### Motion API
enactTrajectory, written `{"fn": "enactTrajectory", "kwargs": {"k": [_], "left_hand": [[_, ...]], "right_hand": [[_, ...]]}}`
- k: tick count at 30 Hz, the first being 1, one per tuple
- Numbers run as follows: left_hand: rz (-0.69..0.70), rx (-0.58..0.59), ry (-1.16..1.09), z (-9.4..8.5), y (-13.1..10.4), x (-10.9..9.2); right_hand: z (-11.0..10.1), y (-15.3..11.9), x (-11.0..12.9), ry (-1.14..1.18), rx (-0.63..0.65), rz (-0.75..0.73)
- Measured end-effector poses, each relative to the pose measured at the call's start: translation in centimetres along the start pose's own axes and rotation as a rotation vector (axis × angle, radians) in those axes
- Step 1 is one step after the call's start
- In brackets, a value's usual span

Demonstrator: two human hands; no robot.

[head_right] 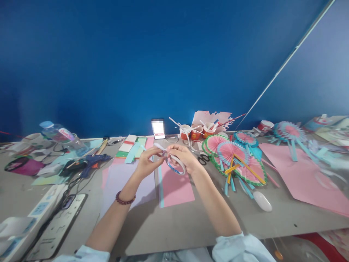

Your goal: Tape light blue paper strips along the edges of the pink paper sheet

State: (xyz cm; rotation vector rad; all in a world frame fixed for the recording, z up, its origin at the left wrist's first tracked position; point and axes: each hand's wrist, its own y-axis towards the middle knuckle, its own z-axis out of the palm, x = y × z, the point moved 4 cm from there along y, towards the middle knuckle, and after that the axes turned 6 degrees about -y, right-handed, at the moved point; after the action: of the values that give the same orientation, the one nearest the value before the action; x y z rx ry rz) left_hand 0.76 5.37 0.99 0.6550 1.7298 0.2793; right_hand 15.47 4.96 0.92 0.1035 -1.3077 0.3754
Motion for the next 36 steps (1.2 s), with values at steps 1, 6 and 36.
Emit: {"fn": "enactTrajectory", "kwargs": {"k": [1, 6, 36], "left_hand": [[-0.068, 0.004, -0.082, 0.1, 0.0, 0.1], [-0.325, -0.062, -0.386, 0.2, -0.1, 1.2], [-0.467, -0.263, -0.281, -0.7, -0.2, 2.1]], "right_hand": [[0.0, 0.0, 0.0, -0.004, 0.002, -0.004], [0.2, 0.2, -0.4, -0.061, -0.008, 0.007], [-0.4, 0.9, -1.0, -0.562, -0.131, -0.16]]}}
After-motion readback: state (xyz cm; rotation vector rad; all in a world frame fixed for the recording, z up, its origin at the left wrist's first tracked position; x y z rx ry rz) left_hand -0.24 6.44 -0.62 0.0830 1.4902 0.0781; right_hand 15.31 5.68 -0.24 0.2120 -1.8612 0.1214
